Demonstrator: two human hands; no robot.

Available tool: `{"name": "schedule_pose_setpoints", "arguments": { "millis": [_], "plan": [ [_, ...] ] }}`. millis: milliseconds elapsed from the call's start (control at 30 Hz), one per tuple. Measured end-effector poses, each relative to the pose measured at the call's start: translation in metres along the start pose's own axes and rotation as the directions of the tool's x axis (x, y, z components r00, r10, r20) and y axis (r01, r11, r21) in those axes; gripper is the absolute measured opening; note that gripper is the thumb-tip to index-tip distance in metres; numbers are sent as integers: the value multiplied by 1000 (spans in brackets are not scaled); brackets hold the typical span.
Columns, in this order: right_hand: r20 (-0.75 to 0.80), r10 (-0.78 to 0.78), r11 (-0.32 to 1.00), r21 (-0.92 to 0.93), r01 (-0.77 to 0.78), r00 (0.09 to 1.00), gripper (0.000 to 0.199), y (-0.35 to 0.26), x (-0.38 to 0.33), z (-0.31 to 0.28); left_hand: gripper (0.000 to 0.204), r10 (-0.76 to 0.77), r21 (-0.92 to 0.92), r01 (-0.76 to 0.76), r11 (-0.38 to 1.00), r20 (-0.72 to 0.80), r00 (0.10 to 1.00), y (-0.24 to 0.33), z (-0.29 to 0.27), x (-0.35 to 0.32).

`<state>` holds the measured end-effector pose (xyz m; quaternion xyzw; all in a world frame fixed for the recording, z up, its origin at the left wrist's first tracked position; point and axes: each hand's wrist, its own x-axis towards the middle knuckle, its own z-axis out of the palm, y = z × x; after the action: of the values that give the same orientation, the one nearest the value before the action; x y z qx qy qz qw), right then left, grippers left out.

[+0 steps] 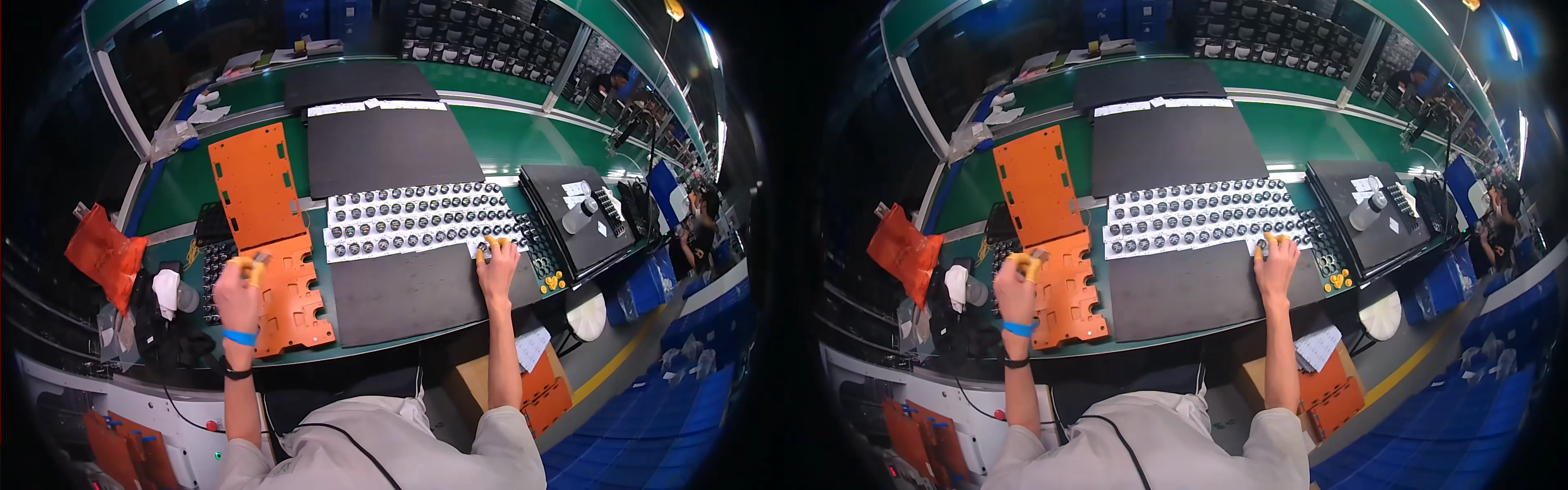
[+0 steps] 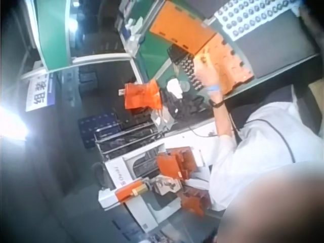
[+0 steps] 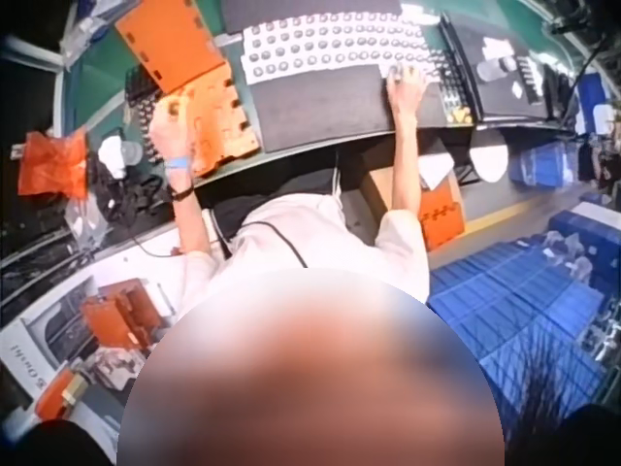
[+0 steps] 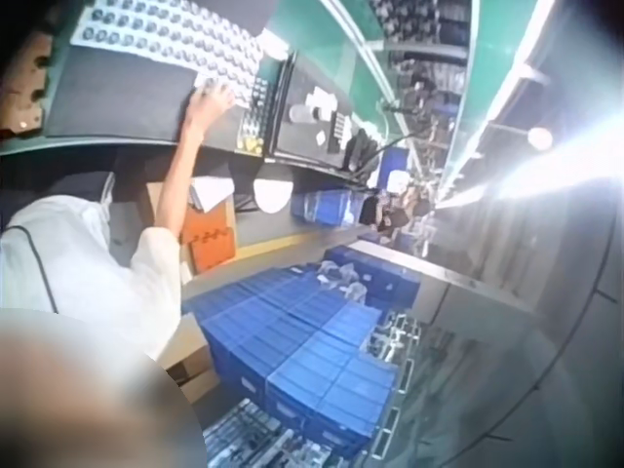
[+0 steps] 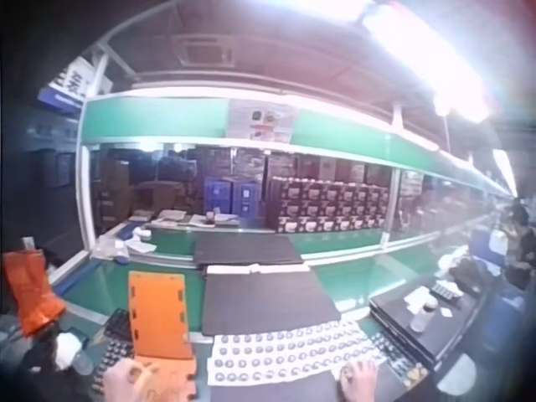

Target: Assembling small electronic components onto base plates and loading them into an automated fixture for processing.

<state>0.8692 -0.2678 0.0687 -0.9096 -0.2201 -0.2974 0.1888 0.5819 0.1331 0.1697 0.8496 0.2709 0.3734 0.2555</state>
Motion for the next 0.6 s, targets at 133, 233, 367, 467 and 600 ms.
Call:
{"name": "schedule_pose_setpoints", "arguments": {
  "millis": [133, 233, 367, 467, 600],
  "plan": [
    [-41, 44, 961, 275, -31, 998, 35, -68, 2, -21, 20, 313, -140, -299, 944, 92, 945, 51, 28, -38],
    [217, -170, 583, 808, -80, 961, 29, -132, -10, -56, 19, 540, -264, -507, 821, 70, 838, 66, 57, -64],
    [284, -379, 378, 916, -132, 881, 29, -167, -22, -83, 21, 648, -373, -578, 726, 88, 757, 68, 67, -75],
    [247, -413, 544, 839, 20, 877, 32, -170, -20, -91, 18, 670, -367, -603, 708, 82, 737, 67, 63, -75],
    [251, -352, 626, 779, 27, 902, 32, -177, -27, -94, 15, 697, -304, -643, 702, 111, 708, 66, 67, -82]
  ]
}}
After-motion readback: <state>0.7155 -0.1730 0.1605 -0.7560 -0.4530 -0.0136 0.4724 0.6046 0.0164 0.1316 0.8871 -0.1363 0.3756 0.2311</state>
